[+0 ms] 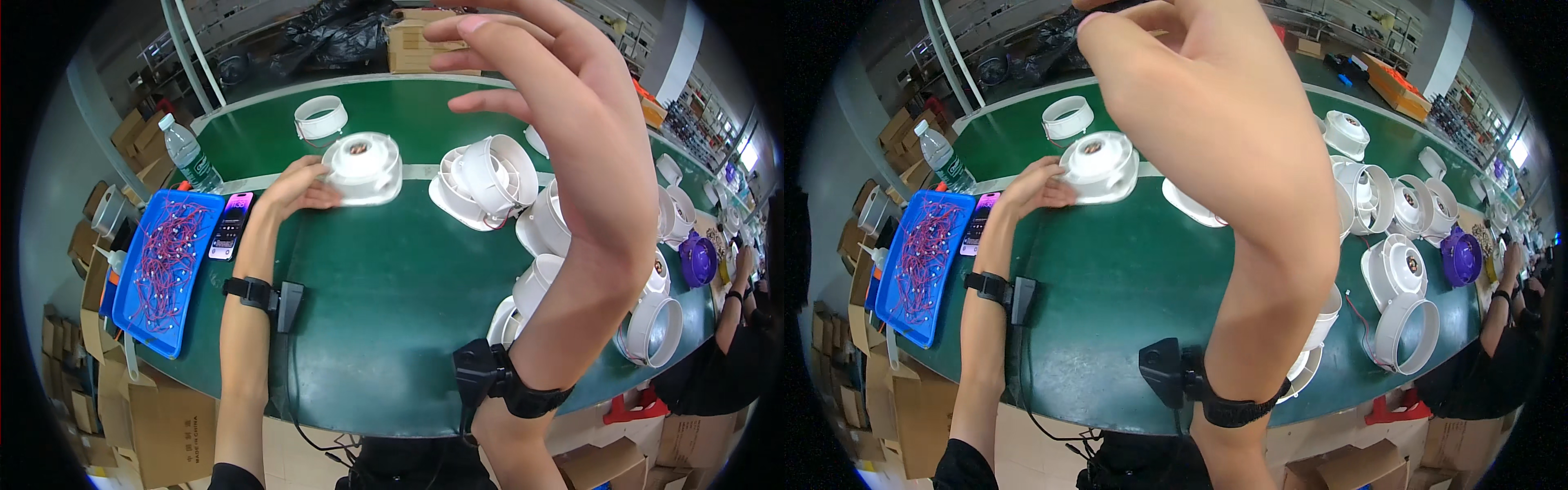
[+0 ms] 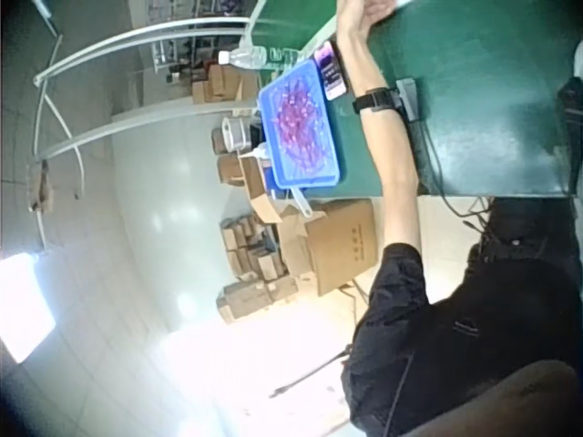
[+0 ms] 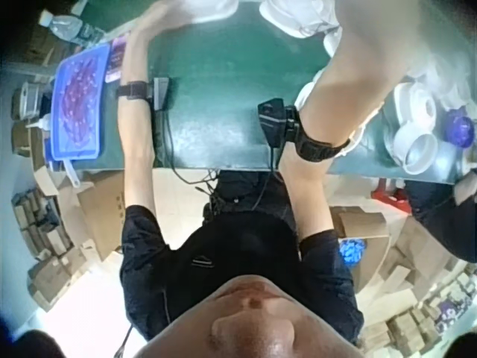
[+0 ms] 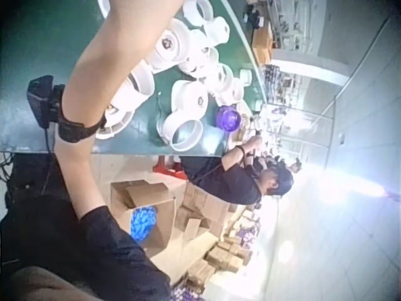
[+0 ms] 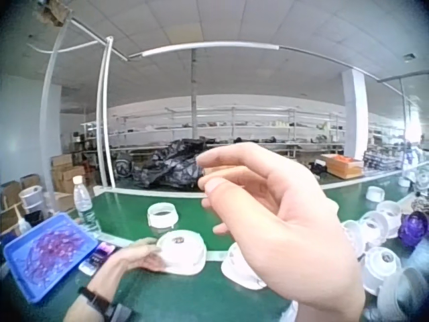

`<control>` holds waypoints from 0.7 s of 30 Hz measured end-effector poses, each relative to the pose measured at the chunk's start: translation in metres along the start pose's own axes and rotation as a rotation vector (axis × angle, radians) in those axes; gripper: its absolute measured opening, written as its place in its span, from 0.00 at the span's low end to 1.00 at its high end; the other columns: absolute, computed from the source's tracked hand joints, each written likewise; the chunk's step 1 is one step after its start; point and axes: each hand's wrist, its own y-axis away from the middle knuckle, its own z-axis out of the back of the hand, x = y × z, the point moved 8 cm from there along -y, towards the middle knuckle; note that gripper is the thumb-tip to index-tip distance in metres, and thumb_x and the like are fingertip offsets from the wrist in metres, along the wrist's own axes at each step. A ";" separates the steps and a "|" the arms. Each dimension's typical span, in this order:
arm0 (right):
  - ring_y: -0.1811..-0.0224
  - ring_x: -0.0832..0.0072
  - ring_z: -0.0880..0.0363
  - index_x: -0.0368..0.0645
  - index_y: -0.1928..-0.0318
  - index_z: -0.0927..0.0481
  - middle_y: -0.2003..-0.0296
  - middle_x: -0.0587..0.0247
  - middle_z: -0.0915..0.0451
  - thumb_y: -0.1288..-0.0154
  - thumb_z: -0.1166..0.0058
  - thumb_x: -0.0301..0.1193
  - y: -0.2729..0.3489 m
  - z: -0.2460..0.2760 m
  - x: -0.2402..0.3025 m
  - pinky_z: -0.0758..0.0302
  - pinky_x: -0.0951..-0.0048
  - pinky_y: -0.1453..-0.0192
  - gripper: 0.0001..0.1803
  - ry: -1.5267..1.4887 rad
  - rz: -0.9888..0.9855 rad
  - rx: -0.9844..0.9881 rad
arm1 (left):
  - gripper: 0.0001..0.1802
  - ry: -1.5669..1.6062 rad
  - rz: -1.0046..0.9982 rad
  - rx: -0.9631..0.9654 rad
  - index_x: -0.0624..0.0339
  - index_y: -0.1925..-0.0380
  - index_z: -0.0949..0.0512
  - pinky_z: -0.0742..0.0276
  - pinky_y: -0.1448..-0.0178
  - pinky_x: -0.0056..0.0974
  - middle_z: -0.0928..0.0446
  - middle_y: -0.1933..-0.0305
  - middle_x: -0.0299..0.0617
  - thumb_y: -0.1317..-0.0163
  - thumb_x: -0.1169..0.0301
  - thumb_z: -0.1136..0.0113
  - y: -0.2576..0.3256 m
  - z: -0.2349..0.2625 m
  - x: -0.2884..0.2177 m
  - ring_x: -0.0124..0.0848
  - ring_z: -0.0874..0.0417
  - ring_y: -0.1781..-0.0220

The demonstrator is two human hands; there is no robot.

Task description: The person assembles white plastic housing components for electronic devices on a green workbench. They pick up circular casings, align them with internal motor units, and snap them together by hand. The person handles the components one at a time, occasionally adjusting the position of the parts before securing them.

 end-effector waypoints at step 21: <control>0.50 0.75 0.19 0.35 0.44 0.20 0.54 0.57 0.16 0.27 0.47 0.33 0.010 0.005 0.002 0.21 0.75 0.51 0.17 0.268 0.072 0.037 | 0.30 -0.929 -0.869 0.020 0.53 0.47 0.23 0.22 0.45 0.55 0.28 0.45 0.56 0.53 0.65 0.26 0.043 -0.174 -0.098 0.54 0.20 0.47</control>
